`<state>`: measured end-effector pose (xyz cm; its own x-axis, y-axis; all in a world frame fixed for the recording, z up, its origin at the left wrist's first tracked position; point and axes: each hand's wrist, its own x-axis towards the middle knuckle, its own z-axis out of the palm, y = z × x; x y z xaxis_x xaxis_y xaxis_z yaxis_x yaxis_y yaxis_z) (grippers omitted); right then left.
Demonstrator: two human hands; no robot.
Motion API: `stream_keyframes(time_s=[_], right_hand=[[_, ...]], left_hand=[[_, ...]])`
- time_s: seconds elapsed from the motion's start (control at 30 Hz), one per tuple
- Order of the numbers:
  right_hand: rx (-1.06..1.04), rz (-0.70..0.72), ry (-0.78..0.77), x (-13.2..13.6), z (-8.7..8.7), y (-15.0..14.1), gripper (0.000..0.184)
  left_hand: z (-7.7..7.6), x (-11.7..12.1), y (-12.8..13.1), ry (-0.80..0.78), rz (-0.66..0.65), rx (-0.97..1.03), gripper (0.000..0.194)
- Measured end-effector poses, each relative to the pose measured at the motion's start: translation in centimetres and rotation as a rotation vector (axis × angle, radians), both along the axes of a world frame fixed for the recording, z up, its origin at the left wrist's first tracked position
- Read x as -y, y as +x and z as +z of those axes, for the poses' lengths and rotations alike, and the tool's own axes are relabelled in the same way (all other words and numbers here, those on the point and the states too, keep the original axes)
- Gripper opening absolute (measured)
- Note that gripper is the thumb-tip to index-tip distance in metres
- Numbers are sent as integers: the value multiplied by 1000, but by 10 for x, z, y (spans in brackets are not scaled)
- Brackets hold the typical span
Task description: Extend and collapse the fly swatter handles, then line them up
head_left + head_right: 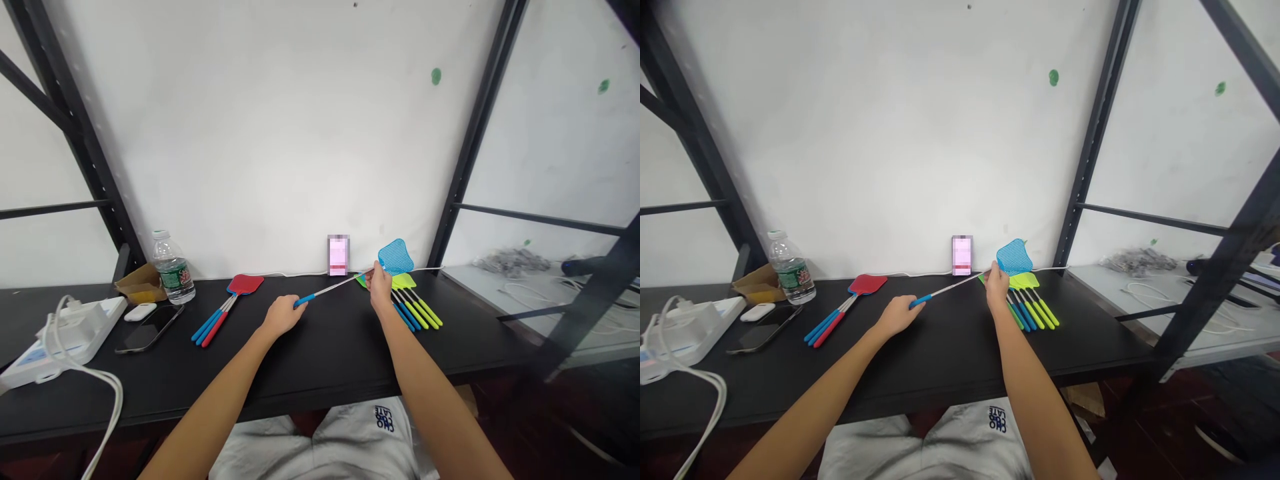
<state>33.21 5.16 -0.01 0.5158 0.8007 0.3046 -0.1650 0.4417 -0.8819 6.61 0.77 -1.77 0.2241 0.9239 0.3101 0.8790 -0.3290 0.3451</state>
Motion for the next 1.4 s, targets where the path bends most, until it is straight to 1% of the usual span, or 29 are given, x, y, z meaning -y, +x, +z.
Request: stream_keyframes(time_s=[0.17, 0.23, 0.3, 0.4, 0.47, 0.53, 0.57, 0.63, 0.73, 0.77, 0.8, 0.83, 0.9, 0.97, 1.03, 1.2, 1.33, 1.4], right_hand=[[-81, 22, 12, 5, 6, 0, 42], [-122, 32, -22, 4, 5, 0, 41], [-179, 50, -88, 2, 3, 0, 40], [-293, 74, -236, -1, 1, 1, 38], [-380, 64, -332, -2, 1, 4, 34], [-420, 17, -396, -3, 1, 9, 31], [-406, -37, -421, -4, 0, 13, 32], [-303, -228, -476, -6, -1, 20, 39], [-20, -566, -544, -7, -3, 30, 49], [81, -639, -547, -7, -3, 32, 48], [178, -680, -544, -7, -4, 34, 46], [267, -686, -545, -6, -4, 35, 44], [406, -626, -575, -3, -5, 34, 45], [503, -546, -630, 0, -5, 31, 49], [574, -524, -660, 4, -6, 27, 49], [728, -565, -652, 7, -5, 20, 46], [776, -632, -625, 8, -5, 16, 45], [786, -638, -613, 8, -5, 16, 45]], left_hand=[[0, -3, 0, -3, 23, -8, 41], [1, -2, 0, 4, 29, -11, 41], [1, -2, 1, 8, 35, -21, 41], [0, -2, 0, 6, 53, -42, 39], [-1, -3, -2, 2, 87, -51, 37], [0, -4, -5, -8, 137, -64, 34], [0, -6, -8, -18, 162, -74, 32], [3, -8, -15, -33, 195, -96, 28], [9, -12, -31, -29, 206, -135, 27], [12, -13, -36, -18, 199, -152, 26], [14, -14, -41, -2, 186, -171, 26], [15, -15, -46, 5, 180, -186, 25], [17, -16, -53, 22, 172, -199, 24], [16, -17, -57, 31, 182, -196, 23], [14, -18, -58, 28, 201, -185, 22], [11, -16, -57, 24, 235, -167, 22], [11, -14, -57, 61, 243, -152, 23], [12, -12, -56, 73, 249, -145, 22]])
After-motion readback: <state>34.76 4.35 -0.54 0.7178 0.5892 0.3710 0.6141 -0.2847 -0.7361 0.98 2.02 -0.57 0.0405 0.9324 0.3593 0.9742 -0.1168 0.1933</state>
